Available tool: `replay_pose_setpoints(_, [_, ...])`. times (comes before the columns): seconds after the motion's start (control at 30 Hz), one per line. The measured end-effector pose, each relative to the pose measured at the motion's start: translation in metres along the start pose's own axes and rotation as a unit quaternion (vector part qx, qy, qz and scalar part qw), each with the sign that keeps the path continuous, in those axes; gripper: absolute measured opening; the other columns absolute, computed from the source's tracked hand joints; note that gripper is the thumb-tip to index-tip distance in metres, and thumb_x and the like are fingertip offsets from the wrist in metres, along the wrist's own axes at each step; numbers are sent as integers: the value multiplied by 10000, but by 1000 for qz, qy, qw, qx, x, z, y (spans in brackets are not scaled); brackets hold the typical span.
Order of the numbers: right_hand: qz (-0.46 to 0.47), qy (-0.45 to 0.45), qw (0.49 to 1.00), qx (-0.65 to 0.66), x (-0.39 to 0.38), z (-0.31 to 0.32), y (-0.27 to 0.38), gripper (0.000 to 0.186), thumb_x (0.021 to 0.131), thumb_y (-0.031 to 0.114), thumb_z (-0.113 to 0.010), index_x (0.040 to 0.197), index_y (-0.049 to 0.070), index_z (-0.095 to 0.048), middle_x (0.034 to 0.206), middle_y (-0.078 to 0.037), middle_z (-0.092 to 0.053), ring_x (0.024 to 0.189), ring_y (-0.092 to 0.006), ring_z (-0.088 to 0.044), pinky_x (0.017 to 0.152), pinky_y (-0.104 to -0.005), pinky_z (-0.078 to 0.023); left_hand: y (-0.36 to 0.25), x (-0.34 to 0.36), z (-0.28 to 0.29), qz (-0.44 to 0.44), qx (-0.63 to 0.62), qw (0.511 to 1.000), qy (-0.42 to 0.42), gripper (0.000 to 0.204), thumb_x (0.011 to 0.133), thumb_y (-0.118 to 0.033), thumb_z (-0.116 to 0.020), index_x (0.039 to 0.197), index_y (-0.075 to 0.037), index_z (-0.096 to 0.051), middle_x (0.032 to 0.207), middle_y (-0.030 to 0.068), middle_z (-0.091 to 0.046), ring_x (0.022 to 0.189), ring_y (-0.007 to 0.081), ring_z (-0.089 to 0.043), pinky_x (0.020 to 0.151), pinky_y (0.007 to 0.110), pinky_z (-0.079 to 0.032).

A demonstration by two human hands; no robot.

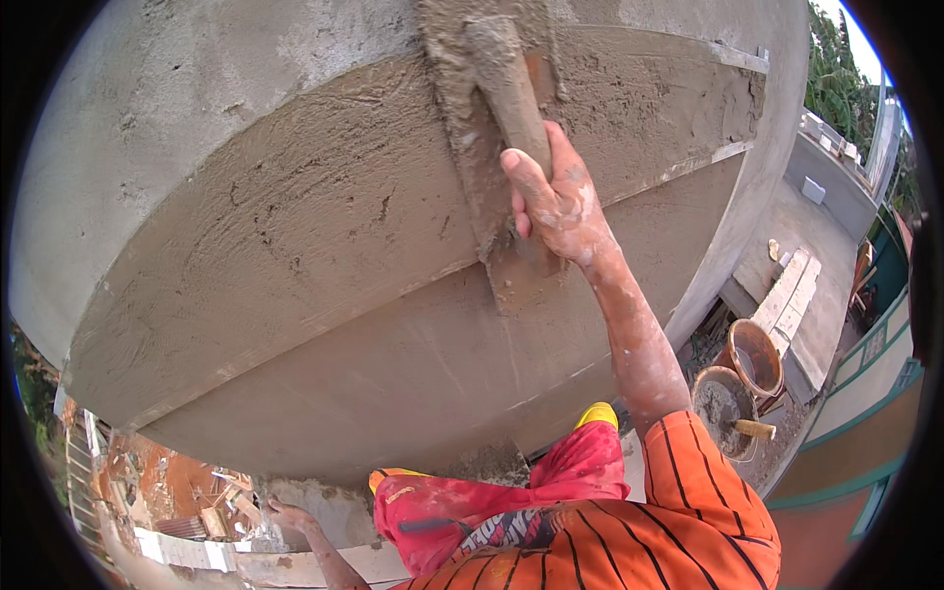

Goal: The person applies wet cement to a curved wall using a trowel and a hawk, smoothing the surface with a wooden float. They occasionally dip the float into a bucket of water to aid in the finishing process.

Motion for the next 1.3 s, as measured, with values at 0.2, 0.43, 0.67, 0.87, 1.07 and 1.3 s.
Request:
replay_pose_setpoints(0.2, [106,135,977,-128,10,-47,49,603,954,477,-538,1262,-28,-423,806,-186,-634,768,-285,-659,683,-429,-532,-122,23,-118,-78,-189,978,44,341,991,-239,-469,1092,75,-554,1030,154,-585,981,273,-545,923,397,-423])
replay_pose_setpoints(0.43, [14,-56,997,42,10,122,-99,697,934,498,-579,1371,-11,-392,598,6,-473,486,-89,-509,438,-250,-432,15,49,16,41,73,985,-148,360,964,-209,-516,1140,98,-578,1019,289,-644,881,408,-630,783,473,-495])
replay_pose_setpoints(0.67, [29,28,990,-134,26,82,-29,658,928,520,-584,1327,20,-434,686,-43,-537,520,-120,-531,480,-292,-467,32,5,118,259,145,942,-155,512,965,-394,-466,1172,57,-589,1031,237,-679,894,408,-661,735,500,-527])
replay_pose_setpoints(0.87, [34,36,984,-172,27,62,10,675,925,550,-566,1317,14,-446,668,-47,-544,543,-133,-550,520,-307,-488,7,82,-16,62,130,987,-77,488,983,-318,-476,1221,104,-542,1081,320,-629,991,459,-611,865,491,-489])
replay_pose_setpoints(1.07, [-9,36,998,-44,9,124,-60,564,903,512,-608,1192,35,-521,645,6,-496,507,-92,-508,501,-245,-452,96,72,73,224,126,953,-161,558,965,-400,-478,1201,98,-562,1059,285,-653,944,446,-638,818,496,-515])
replay_pose_setpoints(1.3, [21,149,970,193,16,118,-84,590,908,471,-609,1244,13,-447,755,-43,-554,601,-129,-611,601,-290,-527,109,26,86,336,97,922,-166,618,923,-470,-503,1151,96,-601,1045,274,-662,943,433,-647,754,497,-542])
Point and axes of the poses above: each hand's wrist, its own x-axis towards the middle knuckle, its own z-axis out of the back of the hand, y = z × x, the point moved 2 cm from there along x, towards the middle knuckle
